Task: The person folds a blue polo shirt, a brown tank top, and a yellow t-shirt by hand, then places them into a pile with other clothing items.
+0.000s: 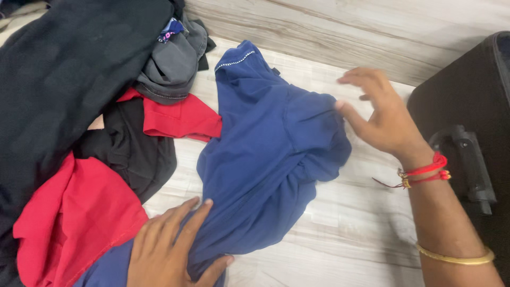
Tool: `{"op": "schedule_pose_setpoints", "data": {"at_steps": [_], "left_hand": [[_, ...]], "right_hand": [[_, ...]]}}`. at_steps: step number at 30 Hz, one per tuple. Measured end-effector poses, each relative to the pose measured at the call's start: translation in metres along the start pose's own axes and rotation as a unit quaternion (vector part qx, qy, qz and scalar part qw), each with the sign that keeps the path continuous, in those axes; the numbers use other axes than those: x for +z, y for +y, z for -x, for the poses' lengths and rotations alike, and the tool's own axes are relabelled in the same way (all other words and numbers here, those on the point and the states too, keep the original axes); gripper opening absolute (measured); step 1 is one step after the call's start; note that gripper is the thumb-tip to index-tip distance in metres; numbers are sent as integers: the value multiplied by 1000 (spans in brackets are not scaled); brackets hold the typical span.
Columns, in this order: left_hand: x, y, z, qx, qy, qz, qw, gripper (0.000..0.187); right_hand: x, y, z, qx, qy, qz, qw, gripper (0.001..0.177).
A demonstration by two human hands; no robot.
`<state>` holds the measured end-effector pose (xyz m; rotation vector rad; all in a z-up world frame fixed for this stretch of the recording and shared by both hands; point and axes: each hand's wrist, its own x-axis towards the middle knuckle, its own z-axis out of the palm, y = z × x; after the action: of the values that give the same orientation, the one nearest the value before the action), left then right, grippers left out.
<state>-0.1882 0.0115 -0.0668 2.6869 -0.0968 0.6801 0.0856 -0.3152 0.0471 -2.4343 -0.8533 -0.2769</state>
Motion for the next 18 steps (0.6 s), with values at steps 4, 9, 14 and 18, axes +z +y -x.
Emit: {"op": "schedule_pose_setpoints", "data": {"at_steps": [4,9,14,18], "left_hand": [[6,2,13,-17,32,-44,998,116],[13,4,14,17,-54,32,998,71],[9,0,15,85,-108,87,987,68],[8,4,30,102,-54,58,992,44]], "right_hand": [[17,-15,-9,-41,-226,36,973,107],[64,-36,-51,-160,-151,176,959,140],[81,-68,-103,-295,-277,144,903,135],[83,-84,-119,-245,-377,162,878,108]]}}
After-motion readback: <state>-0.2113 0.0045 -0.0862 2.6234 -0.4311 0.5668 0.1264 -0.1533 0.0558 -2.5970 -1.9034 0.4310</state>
